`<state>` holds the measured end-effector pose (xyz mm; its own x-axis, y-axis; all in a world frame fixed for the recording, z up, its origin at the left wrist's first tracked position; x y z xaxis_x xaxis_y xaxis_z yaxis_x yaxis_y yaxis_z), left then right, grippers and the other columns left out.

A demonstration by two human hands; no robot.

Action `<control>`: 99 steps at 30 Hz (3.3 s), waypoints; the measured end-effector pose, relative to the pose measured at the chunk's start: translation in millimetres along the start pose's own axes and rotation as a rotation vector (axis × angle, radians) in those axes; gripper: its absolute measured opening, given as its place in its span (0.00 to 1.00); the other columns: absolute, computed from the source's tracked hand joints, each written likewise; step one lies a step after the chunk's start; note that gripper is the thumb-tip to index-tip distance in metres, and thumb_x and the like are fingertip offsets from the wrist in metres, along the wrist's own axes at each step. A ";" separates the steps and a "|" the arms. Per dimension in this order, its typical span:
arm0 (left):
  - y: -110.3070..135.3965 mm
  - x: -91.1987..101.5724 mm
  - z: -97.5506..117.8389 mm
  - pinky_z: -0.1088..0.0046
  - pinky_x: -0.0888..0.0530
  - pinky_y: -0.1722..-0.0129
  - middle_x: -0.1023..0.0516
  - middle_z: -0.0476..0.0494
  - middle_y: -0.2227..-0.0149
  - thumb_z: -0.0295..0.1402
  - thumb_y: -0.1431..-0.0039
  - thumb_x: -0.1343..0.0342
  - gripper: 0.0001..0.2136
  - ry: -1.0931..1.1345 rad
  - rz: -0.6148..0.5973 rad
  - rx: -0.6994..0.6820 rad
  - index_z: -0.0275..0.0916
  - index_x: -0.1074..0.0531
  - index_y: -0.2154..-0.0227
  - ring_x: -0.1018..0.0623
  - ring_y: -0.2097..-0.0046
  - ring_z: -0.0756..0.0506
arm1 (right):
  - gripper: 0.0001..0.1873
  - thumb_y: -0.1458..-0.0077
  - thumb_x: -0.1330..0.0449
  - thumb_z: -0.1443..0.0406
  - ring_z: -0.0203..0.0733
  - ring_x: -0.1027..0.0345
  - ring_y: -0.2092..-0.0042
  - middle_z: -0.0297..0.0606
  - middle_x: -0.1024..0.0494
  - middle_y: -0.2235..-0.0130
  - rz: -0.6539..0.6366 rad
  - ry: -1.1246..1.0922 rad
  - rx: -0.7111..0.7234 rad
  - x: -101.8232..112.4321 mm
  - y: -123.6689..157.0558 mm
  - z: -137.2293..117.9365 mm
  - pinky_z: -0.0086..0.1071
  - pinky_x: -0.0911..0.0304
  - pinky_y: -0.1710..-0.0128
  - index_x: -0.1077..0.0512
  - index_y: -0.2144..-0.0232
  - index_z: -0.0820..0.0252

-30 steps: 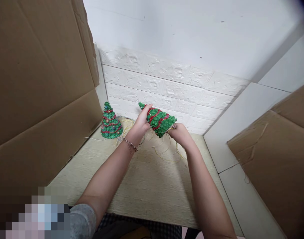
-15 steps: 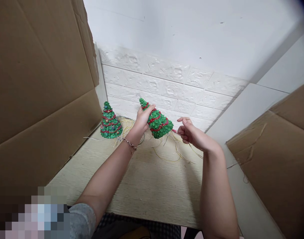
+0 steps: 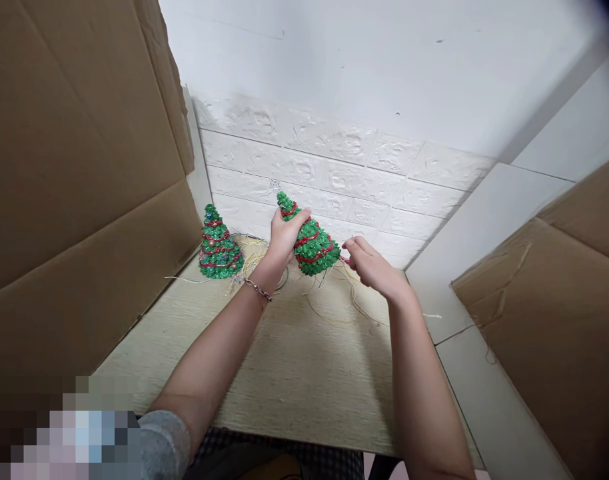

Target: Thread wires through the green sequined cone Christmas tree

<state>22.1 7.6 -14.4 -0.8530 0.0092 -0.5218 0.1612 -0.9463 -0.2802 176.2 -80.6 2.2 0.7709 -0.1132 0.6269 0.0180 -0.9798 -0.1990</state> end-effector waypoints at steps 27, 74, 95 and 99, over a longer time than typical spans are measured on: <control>0.2 -2.8 3.9 0.74 0.31 0.73 0.32 0.51 0.74 0.31 0.59 0.36 0.13 0.043 -0.009 0.024 0.38 0.36 0.73 0.31 0.75 0.53 | 0.10 0.49 0.45 0.60 0.29 0.53 0.80 0.24 0.46 0.84 0.474 -0.045 0.298 -37.4 -15.6 5.7 0.27 0.52 0.76 0.30 0.75 0.60; 2.6 -3.3 -2.5 0.74 0.31 0.72 0.31 0.49 0.73 0.31 0.59 0.35 0.13 -0.072 -0.001 -0.108 0.39 0.34 0.73 0.29 0.72 0.51 | 0.18 0.46 0.53 0.72 0.39 0.32 0.66 0.39 0.23 0.66 0.261 0.305 0.407 -32.8 -8.6 -1.7 0.31 0.41 0.66 0.32 0.55 0.59; -4.2 5.8 11.8 0.71 0.27 0.68 0.29 0.50 0.69 0.35 0.58 0.35 0.17 0.183 0.213 0.092 0.43 0.37 0.67 0.26 0.69 0.49 | 0.11 0.47 0.44 0.64 0.44 0.33 0.58 0.45 0.28 0.58 0.469 0.242 0.434 -28.7 -10.1 1.9 0.37 0.37 0.59 0.33 0.59 0.60; -4.8 6.9 11.2 0.71 0.26 0.69 0.29 0.49 0.69 0.36 0.58 0.34 0.18 0.208 0.218 0.119 0.43 0.37 0.67 0.26 0.68 0.48 | 0.08 0.44 0.47 0.64 0.39 0.32 0.67 0.38 0.25 0.64 0.412 0.174 0.359 -26.9 -10.4 2.8 0.34 0.38 0.64 0.31 0.62 0.57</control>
<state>9.9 8.6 -7.7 -0.6832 -0.1437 -0.7159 0.2595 -0.9642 -0.0541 157.0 -67.0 -14.7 0.6448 -0.5290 0.5518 -0.0232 -0.7351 -0.6776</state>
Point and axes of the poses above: each hand's wrist, its own y-axis away from the middle knuckle, its own x-axis out of the back of the hand, z = x × y, the point moved 1 cm from there along -y, towards the middle knuckle
